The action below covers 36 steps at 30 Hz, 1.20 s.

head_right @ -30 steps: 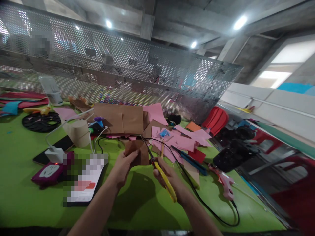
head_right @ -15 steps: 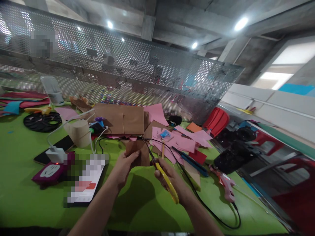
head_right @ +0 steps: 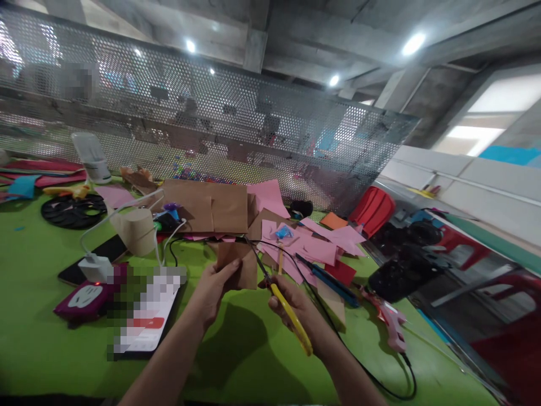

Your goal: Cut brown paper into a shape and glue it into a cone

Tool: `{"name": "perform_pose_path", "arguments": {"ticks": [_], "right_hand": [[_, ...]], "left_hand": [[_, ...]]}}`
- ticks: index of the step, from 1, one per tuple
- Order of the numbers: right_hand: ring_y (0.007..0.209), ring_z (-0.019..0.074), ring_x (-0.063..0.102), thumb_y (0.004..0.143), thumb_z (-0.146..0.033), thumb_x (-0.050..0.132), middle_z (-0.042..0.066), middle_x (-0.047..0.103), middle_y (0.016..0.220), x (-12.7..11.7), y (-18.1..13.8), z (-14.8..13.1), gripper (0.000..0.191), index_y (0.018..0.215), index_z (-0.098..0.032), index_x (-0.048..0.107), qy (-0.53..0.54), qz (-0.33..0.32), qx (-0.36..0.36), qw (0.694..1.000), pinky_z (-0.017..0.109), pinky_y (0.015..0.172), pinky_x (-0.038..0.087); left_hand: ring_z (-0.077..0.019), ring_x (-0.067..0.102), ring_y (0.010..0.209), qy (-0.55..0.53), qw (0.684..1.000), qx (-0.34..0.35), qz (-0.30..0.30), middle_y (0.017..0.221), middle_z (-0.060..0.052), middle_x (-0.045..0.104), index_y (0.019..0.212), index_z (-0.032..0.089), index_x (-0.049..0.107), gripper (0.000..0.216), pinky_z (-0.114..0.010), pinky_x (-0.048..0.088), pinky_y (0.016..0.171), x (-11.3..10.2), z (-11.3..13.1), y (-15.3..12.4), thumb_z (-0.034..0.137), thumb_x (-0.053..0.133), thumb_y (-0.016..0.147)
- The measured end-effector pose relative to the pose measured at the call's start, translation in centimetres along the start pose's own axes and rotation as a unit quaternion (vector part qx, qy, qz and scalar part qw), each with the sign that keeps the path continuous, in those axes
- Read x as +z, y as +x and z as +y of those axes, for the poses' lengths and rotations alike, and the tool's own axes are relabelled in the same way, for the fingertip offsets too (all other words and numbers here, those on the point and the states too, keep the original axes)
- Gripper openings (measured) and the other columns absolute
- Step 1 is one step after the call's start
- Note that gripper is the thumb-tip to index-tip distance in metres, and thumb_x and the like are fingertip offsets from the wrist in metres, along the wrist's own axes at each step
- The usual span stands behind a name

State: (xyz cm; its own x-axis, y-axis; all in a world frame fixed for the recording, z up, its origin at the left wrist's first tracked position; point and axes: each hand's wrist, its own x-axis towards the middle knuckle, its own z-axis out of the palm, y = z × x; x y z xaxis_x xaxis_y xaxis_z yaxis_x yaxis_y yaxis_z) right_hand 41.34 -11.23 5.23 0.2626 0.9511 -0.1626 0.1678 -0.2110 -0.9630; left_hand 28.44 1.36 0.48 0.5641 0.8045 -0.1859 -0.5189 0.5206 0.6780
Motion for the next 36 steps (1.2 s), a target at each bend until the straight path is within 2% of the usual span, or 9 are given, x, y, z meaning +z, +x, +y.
{"name": "perform_pose_path", "arguments": {"ticks": [6, 12, 19, 23, 26, 29, 36], "right_hand": [[0.045, 0.005, 0.022, 0.076, -0.063, 0.065, -0.006, 0.034, 0.067, -1.0, 0.2, 1.0, 0.05, 0.106, -0.022, 0.059, -0.046, -0.007, -0.013, 0.999, 0.017, 0.037, 0.018], [0.045, 0.0052, 0.021, 0.078, -0.064, 0.063, -0.005, 0.035, 0.067, -1.7, 0.4, 1.8, 0.052, 0.11, -0.022, 0.061, -0.081, -0.021, -0.041, 0.996, 0.018, 0.038, 0.017], [0.055, 0.0119, 0.042, 0.077, -0.057, 0.066, 0.001, 0.051, 0.074, -2.7, 0.4, 2.2, 0.048, 0.108, -0.021, 0.067, -0.127, 0.0, -0.075, 0.989, 0.023, 0.049, 0.037], [0.072, 0.0194, 0.056, 0.076, -0.056, 0.067, 0.005, 0.061, 0.085, -3.2, 0.5, 2.4, 0.045, 0.104, -0.021, 0.069, -0.17, 0.009, -0.107, 0.98, 0.026, 0.062, 0.046], [0.079, 0.021, 0.058, 0.076, -0.055, 0.067, 0.006, 0.064, 0.092, -3.7, 0.5, 2.3, 0.044, 0.104, -0.021, 0.069, -0.203, 0.002, -0.123, 0.971, 0.026, 0.067, 0.048], [0.075, 0.0189, 0.058, 0.077, -0.057, 0.066, 0.006, 0.064, 0.09, -4.0, 0.5, 2.4, 0.048, 0.106, -0.019, 0.068, -0.214, -0.001, -0.122, 0.969, 0.026, 0.065, 0.048], [0.059, 0.0146, 0.051, 0.077, -0.058, 0.065, 0.0, 0.053, 0.069, -4.8, 0.3, 3.0, 0.048, 0.106, -0.019, 0.068, -0.245, 0.007, -0.127, 0.961, 0.024, 0.058, 0.046]], "left_hand": [[-0.0236, 0.072, 0.079, 0.007, 1.0, -0.003, -0.002, 0.086, -0.01, 0.077, 0.094, 0.013, 0.075, 0.048, -0.032, 0.057, 0.075, 0.2, 0.1, -0.1, 0.038, 0.088, 0.055], [-0.0248, 0.072, 0.088, 0.009, 1.0, -0.009, -0.013, 0.092, -0.012, 0.076, 0.095, 0.012, 0.075, 0.049, -0.032, 0.055, 0.083, 0.1, 0.0, -0.2, 0.039, 0.087, 0.056], [-0.0251, 0.07, 0.093, 0.005, 1.0, -0.009, -0.005, 0.101, -0.012, 0.075, 0.096, 0.013, 0.075, 0.049, -0.032, 0.053, 0.086, 0.0, -0.2, -0.1, 0.038, 0.088, 0.056], [-0.0235, 0.071, 0.089, 0.011, 1.0, -0.015, -0.012, 0.099, -0.012, 0.076, 0.094, 0.013, 0.075, 0.048, -0.029, 0.054, 0.08, -0.1, -0.3, 0.0, 0.039, 0.088, 0.055], [-0.0214, 0.071, 0.083, 0.017, 1.0, -0.013, -0.011, 0.093, -0.011, 0.076, 0.091, 0.012, 0.076, 0.049, -0.027, 0.054, 0.075, -0.2, -0.3, 0.1, 0.04, 0.089, 0.054], [-0.0196, 0.07, 0.078, 0.016, 1.0, -0.008, -0.012, 0.09, -0.01, 0.076, 0.091, 0.012, 0.076, 0.049, -0.026, 0.053, 0.072, -0.1, -0.3, 0.0, 0.039, 0.09, 0.052], [-0.0189, 0.068, 0.073, 0.019, 1.0, -0.01, -0.017, 0.088, -0.011, 0.076, 0.088, 0.011, 0.076, 0.046, -0.026, 0.052, 0.067, 0.2, 0.0, -0.3, 0.038, 0.089, 0.054]]}}
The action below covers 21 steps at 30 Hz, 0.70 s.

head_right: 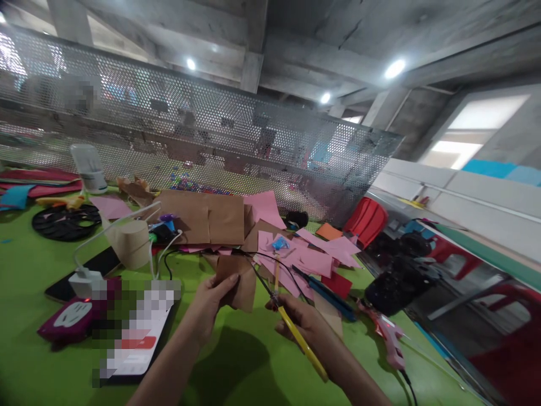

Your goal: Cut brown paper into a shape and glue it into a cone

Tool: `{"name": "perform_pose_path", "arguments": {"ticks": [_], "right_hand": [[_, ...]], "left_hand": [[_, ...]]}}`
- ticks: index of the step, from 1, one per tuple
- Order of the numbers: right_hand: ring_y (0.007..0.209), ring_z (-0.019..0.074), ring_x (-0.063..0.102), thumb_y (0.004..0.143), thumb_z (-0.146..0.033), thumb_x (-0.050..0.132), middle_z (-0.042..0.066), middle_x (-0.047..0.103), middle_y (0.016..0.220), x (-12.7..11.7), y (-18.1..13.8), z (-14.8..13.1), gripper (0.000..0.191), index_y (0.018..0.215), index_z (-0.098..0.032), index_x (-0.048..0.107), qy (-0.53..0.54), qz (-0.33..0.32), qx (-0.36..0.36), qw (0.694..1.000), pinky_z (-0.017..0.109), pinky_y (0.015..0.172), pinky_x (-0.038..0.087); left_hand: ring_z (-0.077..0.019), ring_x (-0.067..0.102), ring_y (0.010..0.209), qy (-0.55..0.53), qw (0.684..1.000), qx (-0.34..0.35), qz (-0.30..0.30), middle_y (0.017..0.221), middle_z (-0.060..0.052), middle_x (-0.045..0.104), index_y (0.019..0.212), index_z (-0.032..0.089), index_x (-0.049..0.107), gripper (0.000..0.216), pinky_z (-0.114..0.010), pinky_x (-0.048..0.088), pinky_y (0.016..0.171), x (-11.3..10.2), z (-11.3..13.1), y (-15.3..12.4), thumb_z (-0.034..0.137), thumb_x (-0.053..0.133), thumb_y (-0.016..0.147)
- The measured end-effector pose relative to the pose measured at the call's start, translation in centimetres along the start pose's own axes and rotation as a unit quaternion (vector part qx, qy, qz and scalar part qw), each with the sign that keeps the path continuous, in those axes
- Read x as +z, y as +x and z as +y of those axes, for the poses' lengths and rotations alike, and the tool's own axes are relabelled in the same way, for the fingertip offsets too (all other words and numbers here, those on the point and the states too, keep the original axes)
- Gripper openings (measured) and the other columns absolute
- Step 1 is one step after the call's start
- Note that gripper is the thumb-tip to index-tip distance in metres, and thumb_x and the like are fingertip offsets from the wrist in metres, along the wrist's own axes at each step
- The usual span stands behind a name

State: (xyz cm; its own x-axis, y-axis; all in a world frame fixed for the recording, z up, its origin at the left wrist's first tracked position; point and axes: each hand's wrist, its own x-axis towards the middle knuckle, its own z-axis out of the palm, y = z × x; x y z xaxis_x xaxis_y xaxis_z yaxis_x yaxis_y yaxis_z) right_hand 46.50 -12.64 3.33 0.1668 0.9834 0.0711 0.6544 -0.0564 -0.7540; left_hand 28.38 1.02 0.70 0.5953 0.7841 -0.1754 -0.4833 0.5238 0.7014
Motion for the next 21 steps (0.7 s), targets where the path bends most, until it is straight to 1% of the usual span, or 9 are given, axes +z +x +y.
{"name": "perform_pose_path", "arguments": {"ticks": [4, 7, 11, 13, 18, 21], "right_hand": [[0.055, 0.0136, 0.047, 0.078, -0.059, 0.062, -0.001, 0.047, 0.065, -0.3, -0.1, 0.1, 0.048, 0.104, -0.019, 0.069, -0.008, -0.007, -0.002, 1.0, 0.023, 0.053, 0.044], [0.057, 0.0145, 0.049, 0.076, -0.058, 0.063, 0.0, 0.047, 0.065, -0.7, 0.0, -0.1, 0.046, 0.1, -0.019, 0.07, -0.021, -0.009, -0.016, 1.0, 0.023, 0.055, 0.046], [0.061, 0.0159, 0.053, 0.075, -0.056, 0.065, 0.002, 0.053, 0.07, -1.1, -0.2, -0.1, 0.045, 0.099, -0.018, 0.069, -0.016, -0.016, -0.019, 1.0, 0.024, 0.059, 0.048], [0.063, 0.0162, 0.055, 0.077, -0.054, 0.064, 0.003, 0.056, 0.075, -1.2, -0.4, -0.2, 0.044, 0.101, -0.018, 0.068, -0.005, -0.027, -0.007, 1.0, 0.025, 0.06, 0.048], [0.074, 0.0193, 0.059, 0.075, -0.052, 0.067, 0.006, 0.062, 0.084, -1.6, -0.7, -1.7, 0.042, 0.101, -0.019, 0.068, -0.014, -0.035, 0.017, 0.999, 0.027, 0.069, 0.049], [0.072, 0.0196, 0.058, 0.074, -0.052, 0.066, 0.005, 0.062, 0.082, -1.9, -0.8, -2.4, 0.042, 0.1, -0.019, 0.068, -0.031, -0.036, 0.019, 0.999, 0.028, 0.066, 0.048]], "left_hand": [[-0.0184, 0.067, 0.073, 0.002, 1.0, -0.004, -0.006, 0.087, -0.009, 0.075, 0.087, 0.013, 0.076, 0.04, -0.025, 0.052, 0.066, -0.1, -0.1, 0.1, 0.035, 0.088, 0.055], [-0.0177, 0.065, 0.07, 0.008, 1.0, -0.007, -0.011, 0.082, -0.008, 0.075, 0.083, 0.014, 0.076, 0.035, -0.025, 0.051, 0.064, -0.2, -0.1, 0.1, 0.034, 0.087, 0.056], [-0.0181, 0.065, 0.069, 0.006, 1.0, -0.017, -0.019, 0.082, -0.008, 0.074, 0.083, 0.014, 0.076, 0.034, -0.026, 0.051, 0.063, -0.1, 0.0, 0.0, 0.033, 0.086, 0.057], [-0.0174, 0.064, 0.067, 0.008, 1.0, -0.019, -0.023, 0.079, -0.007, 0.073, 0.081, 0.014, 0.076, 0.034, -0.026, 0.051, 0.062, -0.1, 0.0, 0.0, 0.034, 0.086, 0.056], [-0.0145, 0.062, 0.065, 0.016, 0.999, -0.012, -0.031, 0.076, -0.006, 0.073, 0.078, 0.013, 0.076, 0.033, -0.023, 0.048, 0.061, -0.1, 0.1, -0.1, 0.033, 0.087, 0.054], [-0.0149, 0.062, 0.065, 0.016, 0.999, -0.015, -0.035, 0.076, -0.006, 0.073, 0.078, 0.013, 0.077, 0.034, -0.023, 0.049, 0.06, -0.1, 0.1, -0.2, 0.033, 0.087, 0.054]]}}
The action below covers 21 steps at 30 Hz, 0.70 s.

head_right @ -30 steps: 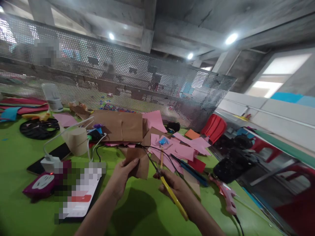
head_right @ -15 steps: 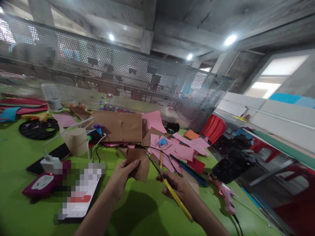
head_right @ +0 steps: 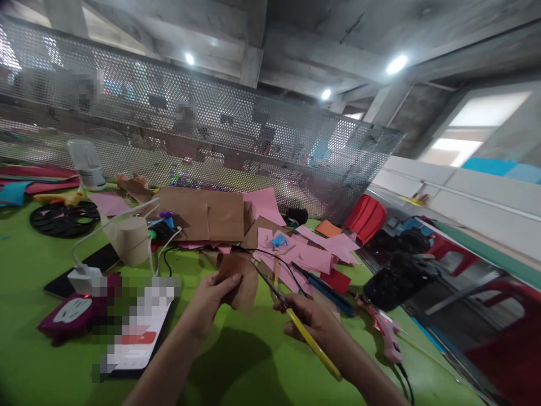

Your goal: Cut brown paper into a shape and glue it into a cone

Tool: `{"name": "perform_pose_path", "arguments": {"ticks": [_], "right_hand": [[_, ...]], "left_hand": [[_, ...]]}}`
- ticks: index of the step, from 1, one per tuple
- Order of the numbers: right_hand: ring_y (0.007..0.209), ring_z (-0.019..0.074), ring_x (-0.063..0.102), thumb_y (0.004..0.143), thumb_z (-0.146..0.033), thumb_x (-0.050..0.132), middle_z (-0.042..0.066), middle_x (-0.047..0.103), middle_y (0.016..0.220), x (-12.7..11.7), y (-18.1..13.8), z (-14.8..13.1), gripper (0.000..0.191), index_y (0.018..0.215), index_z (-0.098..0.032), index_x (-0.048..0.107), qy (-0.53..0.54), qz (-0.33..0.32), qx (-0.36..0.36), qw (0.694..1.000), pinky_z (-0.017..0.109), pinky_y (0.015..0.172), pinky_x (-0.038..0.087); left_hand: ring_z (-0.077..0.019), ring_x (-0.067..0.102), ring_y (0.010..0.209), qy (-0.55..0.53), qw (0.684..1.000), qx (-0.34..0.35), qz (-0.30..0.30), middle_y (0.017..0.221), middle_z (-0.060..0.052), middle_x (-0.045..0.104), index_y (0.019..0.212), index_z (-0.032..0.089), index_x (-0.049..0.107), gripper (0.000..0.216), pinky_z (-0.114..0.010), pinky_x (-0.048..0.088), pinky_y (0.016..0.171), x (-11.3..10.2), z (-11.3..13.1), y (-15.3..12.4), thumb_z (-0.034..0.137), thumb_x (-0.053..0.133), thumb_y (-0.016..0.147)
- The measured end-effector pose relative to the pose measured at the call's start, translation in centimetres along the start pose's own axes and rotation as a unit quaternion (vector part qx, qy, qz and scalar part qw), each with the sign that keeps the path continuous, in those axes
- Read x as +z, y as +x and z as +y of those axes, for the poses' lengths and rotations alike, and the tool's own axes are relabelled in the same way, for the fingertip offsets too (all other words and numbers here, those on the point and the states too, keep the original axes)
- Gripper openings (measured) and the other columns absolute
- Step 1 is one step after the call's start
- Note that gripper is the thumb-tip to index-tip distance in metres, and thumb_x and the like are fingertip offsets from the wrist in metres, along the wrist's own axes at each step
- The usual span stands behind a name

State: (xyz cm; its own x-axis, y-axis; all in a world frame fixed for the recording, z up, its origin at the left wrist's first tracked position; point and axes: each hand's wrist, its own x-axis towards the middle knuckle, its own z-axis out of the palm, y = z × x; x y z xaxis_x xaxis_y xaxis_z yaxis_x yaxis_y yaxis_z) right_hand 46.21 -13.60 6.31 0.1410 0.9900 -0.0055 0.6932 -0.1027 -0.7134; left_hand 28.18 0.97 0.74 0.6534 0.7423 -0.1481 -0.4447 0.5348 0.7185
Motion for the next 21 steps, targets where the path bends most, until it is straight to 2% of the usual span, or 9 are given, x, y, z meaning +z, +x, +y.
{"name": "perform_pose_path", "arguments": {"ticks": [5, 12, 17, 21], "right_hand": [[0.075, 0.0225, 0.058, 0.075, -0.054, 0.063, 0.007, 0.064, 0.085, -0.33, -0.1, -0.15, 0.043, 0.099, -0.018, 0.067, -0.039, -0.012, 0.007, 0.999, 0.03, 0.065, 0.047], [0.07, 0.0217, 0.057, 0.074, -0.065, 0.06, 0.007, 0.064, 0.083, -0.85, -0.43, -0.02, 0.056, 0.099, -0.016, 0.068, -0.055, -0.023, 0.01, 0.998, 0.029, 0.063, 0.046], [0.075, 0.0239, 0.062, 0.073, -0.061, 0.065, 0.008, 0.069, 0.085, -0.95, -0.61, -0.13, 0.048, 0.096, -0.018, 0.07, -0.051, -0.01, -0.005, 0.999, 0.03, 0.065, 0.048], [0.072, 0.0223, 0.064, 0.076, -0.056, 0.066, 0.006, 0.07, 0.085, -0.8, -0.67, 0.04, 0.041, 0.096, -0.021, 0.072, -0.051, 0.01, -0.01, 0.999, 0.028, 0.063, 0.049]], "left_hand": [[-0.0148, 0.063, 0.064, 0.002, 1.0, -0.009, -0.003, 0.076, -0.007, 0.073, 0.08, 0.012, 0.077, 0.039, -0.023, 0.049, 0.06, -0.12, -0.08, 0.09, 0.036, 0.089, 0.052], [-0.014, 0.064, 0.065, 0.007, 1.0, -0.006, -0.005, 0.076, -0.006, 0.073, 0.08, 0.012, 0.076, 0.042, -0.023, 0.05, 0.062, -0.04, 0.0, -0.16, 0.038, 0.09, 0.05], [-0.0144, 0.065, 0.066, 0.019, 1.0, -0.002, -0.013, 0.076, -0.007, 0.074, 0.077, 0.011, 0.076, 0.041, -0.023, 0.049, 0.064, 0.07, 0.24, -0.17, 0.038, 0.09, 0.049], [-0.0167, 0.066, 0.069, 0.03, 0.999, 0.005, -0.014, 0.08, -0.008, 0.075, 0.08, 0.011, 0.077, 0.042, -0.025, 0.05, 0.066, -0.04, 0.2, -0.08, 0.038, 0.09, 0.05]]}}
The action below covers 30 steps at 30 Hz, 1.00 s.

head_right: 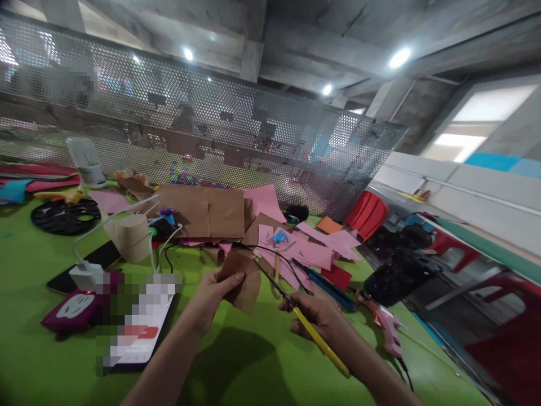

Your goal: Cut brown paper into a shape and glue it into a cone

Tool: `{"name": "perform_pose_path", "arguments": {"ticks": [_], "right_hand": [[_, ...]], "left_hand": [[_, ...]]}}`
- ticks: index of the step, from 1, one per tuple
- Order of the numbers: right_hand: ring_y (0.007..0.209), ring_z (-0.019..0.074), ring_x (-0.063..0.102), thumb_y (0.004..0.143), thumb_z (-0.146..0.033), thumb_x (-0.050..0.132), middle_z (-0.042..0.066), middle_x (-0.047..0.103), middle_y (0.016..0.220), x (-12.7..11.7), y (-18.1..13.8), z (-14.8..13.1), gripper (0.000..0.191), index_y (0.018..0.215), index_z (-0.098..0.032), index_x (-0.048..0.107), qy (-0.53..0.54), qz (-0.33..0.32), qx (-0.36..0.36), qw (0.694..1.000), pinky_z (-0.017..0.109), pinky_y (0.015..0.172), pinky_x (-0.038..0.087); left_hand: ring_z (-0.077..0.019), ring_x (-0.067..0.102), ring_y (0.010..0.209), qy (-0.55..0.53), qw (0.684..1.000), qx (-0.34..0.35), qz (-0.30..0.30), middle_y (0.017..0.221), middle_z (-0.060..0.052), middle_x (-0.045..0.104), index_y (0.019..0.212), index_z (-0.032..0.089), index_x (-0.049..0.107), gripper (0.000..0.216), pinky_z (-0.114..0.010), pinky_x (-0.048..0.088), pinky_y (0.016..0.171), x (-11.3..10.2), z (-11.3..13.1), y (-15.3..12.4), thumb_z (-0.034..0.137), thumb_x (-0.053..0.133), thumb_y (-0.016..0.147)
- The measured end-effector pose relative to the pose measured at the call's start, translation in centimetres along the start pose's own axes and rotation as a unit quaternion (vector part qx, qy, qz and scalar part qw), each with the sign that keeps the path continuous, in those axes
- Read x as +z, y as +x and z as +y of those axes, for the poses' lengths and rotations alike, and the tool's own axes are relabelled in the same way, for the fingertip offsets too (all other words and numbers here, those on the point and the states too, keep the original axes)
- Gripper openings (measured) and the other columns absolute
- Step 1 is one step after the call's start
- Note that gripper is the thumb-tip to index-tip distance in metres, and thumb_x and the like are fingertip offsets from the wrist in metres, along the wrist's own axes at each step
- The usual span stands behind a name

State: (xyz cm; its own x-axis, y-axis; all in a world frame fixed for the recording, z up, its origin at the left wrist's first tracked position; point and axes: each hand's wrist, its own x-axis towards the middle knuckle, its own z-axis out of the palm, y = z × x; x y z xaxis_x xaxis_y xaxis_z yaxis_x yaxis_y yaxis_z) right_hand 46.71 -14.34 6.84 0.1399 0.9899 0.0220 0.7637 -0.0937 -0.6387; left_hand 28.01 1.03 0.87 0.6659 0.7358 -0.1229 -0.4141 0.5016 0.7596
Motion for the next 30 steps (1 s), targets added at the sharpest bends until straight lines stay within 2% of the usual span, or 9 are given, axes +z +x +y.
{"name": "perform_pose_path", "arguments": {"ticks": [4, 9, 12, 16, 19, 21, 24, 27, 30], "right_hand": [[0.077, 0.024, 0.066, 0.078, -0.05, 0.066, 0.008, 0.072, 0.088, 0.4, 0.3, 0.9, 0.036, 0.096, -0.02, 0.071, -0.034, 0.01, 0.0, 0.999, 0.029, 0.066, 0.05], [0.085, 0.0262, 0.067, 0.081, -0.033, 0.063, 0.008, 0.074, 0.097, 1.5, 0.9, 2.2, 0.028, 0.105, -0.022, 0.07, -0.166, 0.02, 0.017, 0.986, 0.033, 0.074, 0.049], [0.09, 0.0268, 0.068, 0.078, -0.02, 0.058, 0.008, 0.074, 0.103, 2.2, 1.0, 2.7, 0.038, 0.115, -0.023, 0.068, -0.212, 0.013, 0.022, 0.977, 0.034, 0.075, 0.049], [0.101, 0.0306, 0.065, 0.076, -0.023, 0.062, 0.01, 0.071, 0.113, 2.2, 0.9, 3.1, 0.048, 0.124, -0.022, 0.063, -0.24, -0.001, 0.024, 0.97, 0.04, 0.082, 0.05], [0.104, 0.0327, 0.063, 0.08, -0.023, 0.061, 0.012, 0.07, 0.114, 1.7, 1.0, 2.3, 0.04, 0.12, -0.023, 0.066, -0.261, 0.03, 0.0, 0.965, 0.044, 0.087, 0.048], [0.109, 0.0318, 0.061, 0.086, -0.024, 0.058, 0.011, 0.066, 0.12, 1.4, 1.5, 1.0, 0.038, 0.123, -0.026, 0.065, -0.235, 0.063, -0.022, 0.97, 0.045, 0.09, 0.048], [0.113, 0.0271, 0.058, 0.092, -0.027, 0.054, 0.008, 0.061, 0.128, 1.5, 3.1, -1.2, 0.041, 0.132, -0.03, 0.056, -0.128, 0.098, -0.08, 0.984, 0.042, 0.095, 0.047], [0.105, 0.0239, 0.061, 0.09, -0.022, 0.055, 0.008, 0.061, 0.121, 2.4, 5.5, -2.6, 0.041, 0.13, -0.029, 0.057, -0.032, 0.134, -0.135, 0.981, 0.04, 0.091, 0.049], [0.101, 0.0214, 0.061, 0.085, -0.014, 0.056, 0.007, 0.061, 0.116, 3.5, 7.6, -3.0, 0.04, 0.122, -0.028, 0.062, 0.032, 0.126, -0.164, 0.978, 0.036, 0.087, 0.051]], "left_hand": [[-0.0153, 0.065, 0.066, 0.001, 1.0, 0.011, 0.006, 0.077, -0.008, 0.074, 0.079, 0.011, 0.076, 0.04, -0.022, 0.049, 0.062, 0.1, 0.1, -0.1, 0.038, 0.089, 0.053], [-0.0125, 0.061, 0.059, -0.019, 0.999, 0.013, 0.048, 0.073, -0.006, 0.072, 0.083, 0.011, 0.075, 0.042, -0.021, 0.046, 0.054, 0.1, 0.2, 0.0, 0.037, 0.088, 0.053], [-0.0106, 0.057, 0.056, -0.019, 0.997, 0.029, 0.072, 0.073, -0.004, 0.07, 0.085, 0.011, 0.074, 0.041, -0.019, 0.041, 0.046, 0.0, 0.2, 0.1, 0.037, 0.086, 0.055], [-0.0081, 0.05, 0.051, -0.017, 0.995, 0.038, 0.092, 0.07, -0.001, 0.065, 0.081, 0.012, 0.071, 0.034, -0.019, 0.039, 0.044, -0.2, 0.1, 0.2, 0.037, 0.082, 0.061], [-0.0087, 0.05, 0.053, -0.015, 0.994, 0.043, 0.095, 0.071, -0.001, 0.063, 0.079, 0.014, 0.07, 0.03, -0.02, 0.041, 0.047, -0.3, 0.0, 0.2, 0.037, 0.079, 0.063], [-0.0099, 0.051, 0.056, -0.009, 0.995, 0.045, 0.088, 0.071, -0.001, 0.063, 0.077, 0.015, 0.069, 0.028, -0.021, 0.041, 0.049, -0.3, -0.1, 0.2, 0.038, 0.078, 0.064], [-0.011, 0.049, 0.056, 0.001, 0.996, 0.044, 0.08, 0.066, 0.0, 0.06, 0.073, 0.016, 0.068, 0.025, -0.022, 0.04, 0.05, -0.3, -0.2, 0.3, 0.037, 0.077, 0.064], [-0.0103, 0.045, 0.053, 0.011, 0.996, 0.046, 0.079, 0.063, 0.001, 0.056, 0.071, 0.016, 0.066, 0.023, -0.021, 0.036, 0.049, -0.4, -0.2, 0.4, 0.036, 0.076, 0.064], [-0.0092, 0.041, 0.052, 0.016, 0.995, 0.049, 0.08, 0.061, 0.002, 0.053, 0.074, 0.016, 0.064, 0.024, -0.021, 0.032, 0.048, -0.5, -0.3, 0.6, 0.035, 0.075, 0.065]]}}
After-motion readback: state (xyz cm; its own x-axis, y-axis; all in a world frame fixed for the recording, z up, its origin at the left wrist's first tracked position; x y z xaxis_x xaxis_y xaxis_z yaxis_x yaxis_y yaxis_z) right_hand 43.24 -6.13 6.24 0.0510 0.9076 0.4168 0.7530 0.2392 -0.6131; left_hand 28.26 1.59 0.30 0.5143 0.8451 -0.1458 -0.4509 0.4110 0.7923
